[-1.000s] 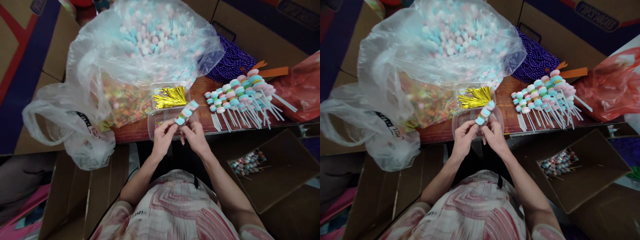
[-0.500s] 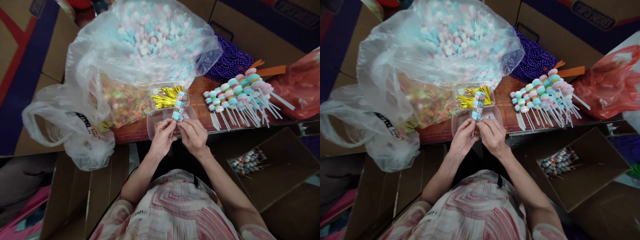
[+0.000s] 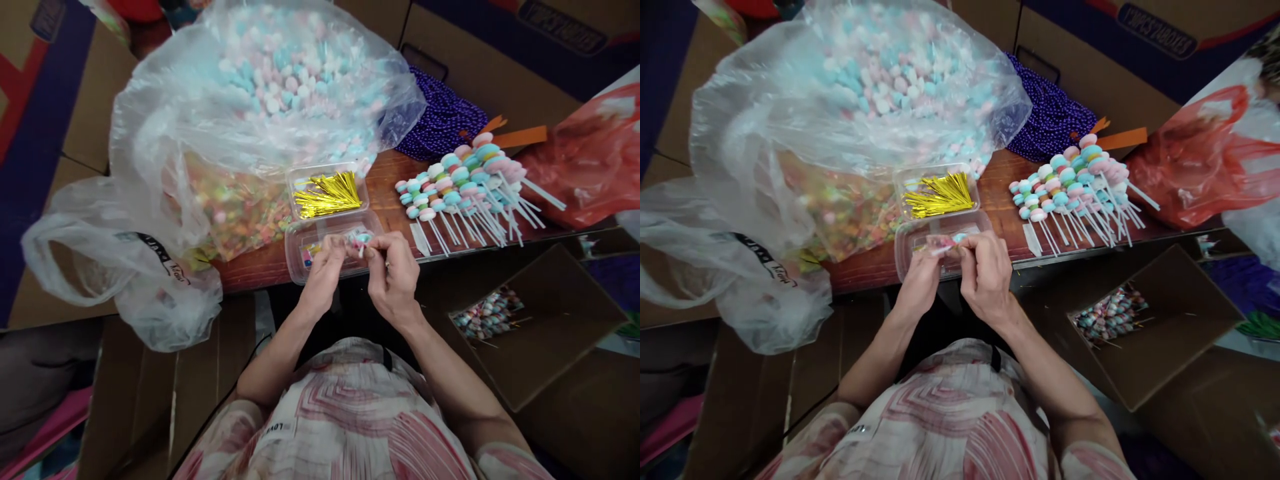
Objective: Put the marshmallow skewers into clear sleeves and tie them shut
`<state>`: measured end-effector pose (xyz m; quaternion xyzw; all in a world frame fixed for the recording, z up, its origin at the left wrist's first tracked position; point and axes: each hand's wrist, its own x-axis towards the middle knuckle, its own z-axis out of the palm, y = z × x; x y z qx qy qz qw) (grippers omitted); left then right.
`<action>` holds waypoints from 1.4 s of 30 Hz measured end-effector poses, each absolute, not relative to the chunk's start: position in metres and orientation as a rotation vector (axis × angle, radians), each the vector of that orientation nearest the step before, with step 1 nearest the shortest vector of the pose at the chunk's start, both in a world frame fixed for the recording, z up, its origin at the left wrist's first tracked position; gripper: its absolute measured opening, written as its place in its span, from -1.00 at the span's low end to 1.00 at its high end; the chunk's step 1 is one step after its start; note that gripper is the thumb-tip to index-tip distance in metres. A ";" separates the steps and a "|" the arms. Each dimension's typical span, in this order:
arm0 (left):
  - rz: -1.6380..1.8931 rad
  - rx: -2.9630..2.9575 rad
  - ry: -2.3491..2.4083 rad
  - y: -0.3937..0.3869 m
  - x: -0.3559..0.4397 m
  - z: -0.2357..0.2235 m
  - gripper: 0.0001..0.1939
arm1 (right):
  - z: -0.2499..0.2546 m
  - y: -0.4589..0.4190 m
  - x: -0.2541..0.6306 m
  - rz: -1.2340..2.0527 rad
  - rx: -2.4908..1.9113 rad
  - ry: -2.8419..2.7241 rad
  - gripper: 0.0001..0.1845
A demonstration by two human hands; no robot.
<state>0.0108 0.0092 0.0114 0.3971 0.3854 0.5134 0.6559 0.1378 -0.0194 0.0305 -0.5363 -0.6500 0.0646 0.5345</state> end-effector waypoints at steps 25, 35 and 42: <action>0.491 2.114 1.491 0.062 -0.010 -0.023 -0.90 | -0.049 -0.116 0.293 0.637 -1.399 0.134 -0.89; 0.841 1.964 1.467 0.056 -0.015 -0.022 -0.79 | -0.015 -0.067 0.180 0.592 -1.535 -0.987 -0.82; 0.506 2.167 1.383 0.051 -0.019 -0.019 -0.70 | -0.005 -0.048 0.150 0.511 -1.503 -1.344 -0.87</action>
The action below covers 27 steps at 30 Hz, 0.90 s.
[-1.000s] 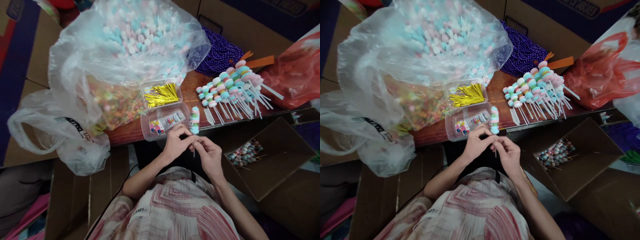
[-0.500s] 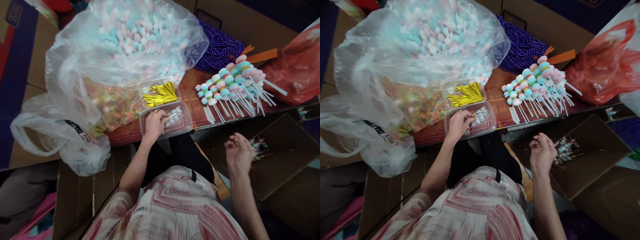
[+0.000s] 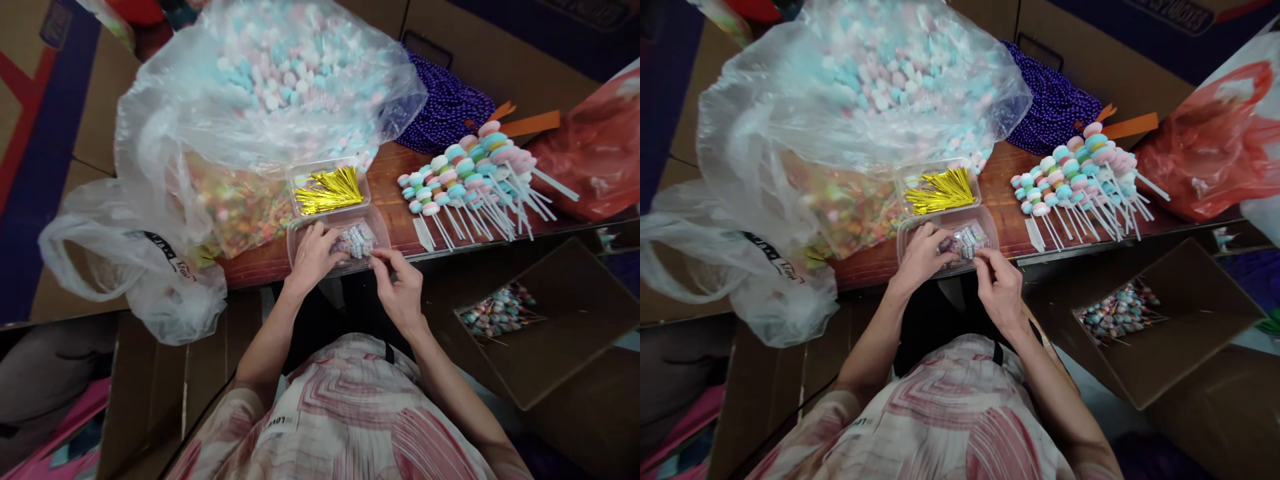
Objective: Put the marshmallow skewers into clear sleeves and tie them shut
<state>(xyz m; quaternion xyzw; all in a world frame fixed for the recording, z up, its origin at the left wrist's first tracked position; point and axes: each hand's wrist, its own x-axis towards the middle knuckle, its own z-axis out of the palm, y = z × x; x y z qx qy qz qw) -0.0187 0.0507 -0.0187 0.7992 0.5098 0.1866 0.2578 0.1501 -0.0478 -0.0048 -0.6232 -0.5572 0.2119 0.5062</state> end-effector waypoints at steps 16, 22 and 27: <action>1.122 0.418 0.888 0.037 0.021 0.006 -0.93 | -0.003 -0.035 0.127 0.778 -1.472 -1.066 -0.65; 1.147 0.343 0.769 0.023 0.034 0.013 -0.81 | -0.001 -0.025 0.134 0.880 -1.378 -0.771 -0.80; 1.147 0.411 0.817 0.019 0.033 0.010 -0.61 | 0.008 -0.028 0.147 0.870 -1.432 -0.867 -0.72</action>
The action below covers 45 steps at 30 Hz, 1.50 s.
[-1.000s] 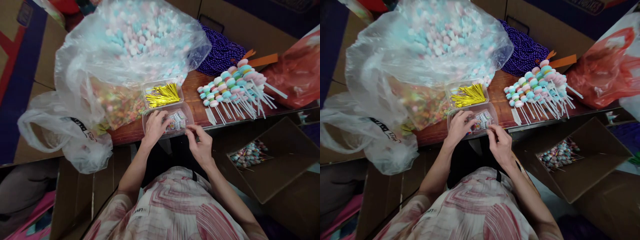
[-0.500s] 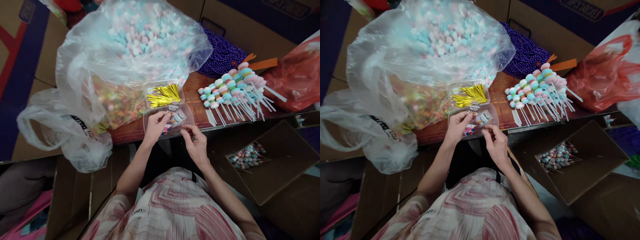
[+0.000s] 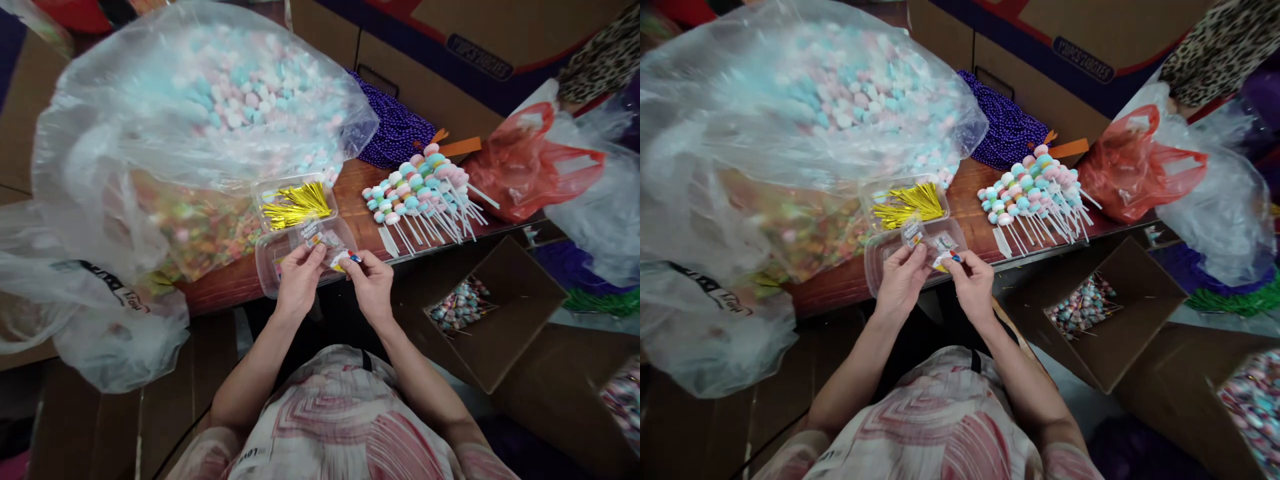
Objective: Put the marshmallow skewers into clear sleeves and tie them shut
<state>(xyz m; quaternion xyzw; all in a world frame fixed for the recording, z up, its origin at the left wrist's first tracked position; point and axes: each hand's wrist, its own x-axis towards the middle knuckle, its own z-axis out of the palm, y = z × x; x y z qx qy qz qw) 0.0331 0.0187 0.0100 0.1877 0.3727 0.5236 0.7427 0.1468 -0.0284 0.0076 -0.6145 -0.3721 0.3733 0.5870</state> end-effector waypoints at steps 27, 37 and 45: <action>1.255 0.347 0.907 0.030 0.039 0.002 -0.64 | 0.002 -0.023 0.188 0.669 -1.486 -1.251 -0.40; 1.356 0.210 0.983 0.041 0.038 0.004 -0.61 | -0.041 0.008 0.259 -0.169 -2.112 -1.355 -0.84; 1.341 0.152 0.988 0.043 0.035 0.003 -0.60 | -0.024 -0.013 0.241 0.127 -1.694 -1.176 -0.86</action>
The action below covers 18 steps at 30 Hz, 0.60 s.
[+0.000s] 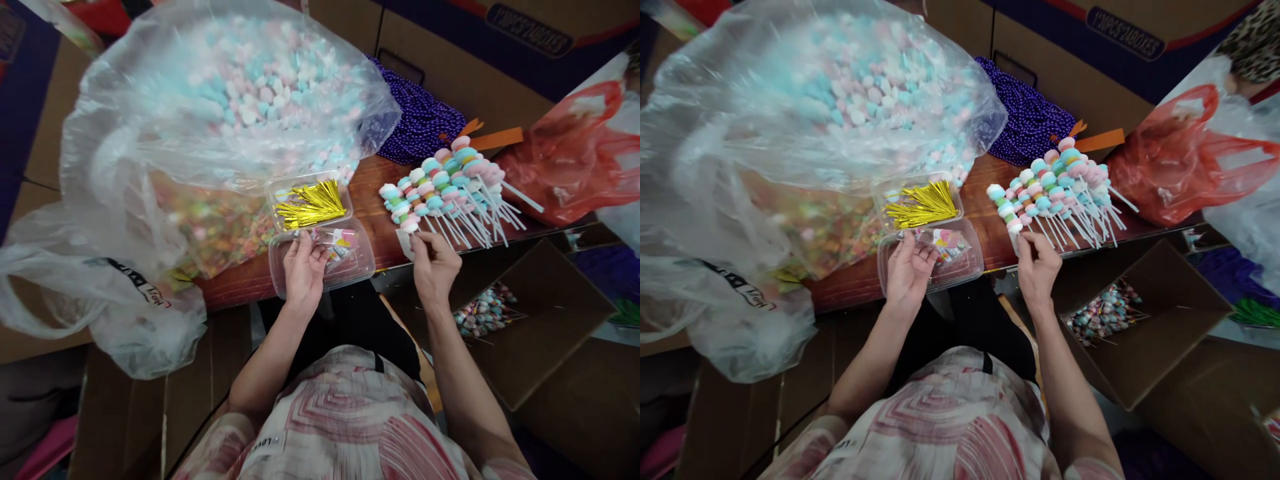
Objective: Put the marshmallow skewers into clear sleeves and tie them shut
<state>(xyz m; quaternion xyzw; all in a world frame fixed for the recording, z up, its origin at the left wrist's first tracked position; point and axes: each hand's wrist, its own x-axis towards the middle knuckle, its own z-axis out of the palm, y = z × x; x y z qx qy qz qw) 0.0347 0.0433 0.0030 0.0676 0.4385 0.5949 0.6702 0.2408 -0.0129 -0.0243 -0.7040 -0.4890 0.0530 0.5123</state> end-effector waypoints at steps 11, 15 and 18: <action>1.406 0.219 1.001 0.043 0.033 0.003 -0.60 | 0.010 -0.080 0.216 0.145 -1.477 -1.466 -0.83; 1.438 0.291 0.958 0.040 0.032 0.000 -0.58 | 0.012 -0.081 0.224 0.123 -1.474 -1.580 -0.80; 1.436 0.378 0.948 0.041 0.028 -0.003 -0.57 | 0.014 -0.081 0.227 0.136 -1.471 -1.639 -0.79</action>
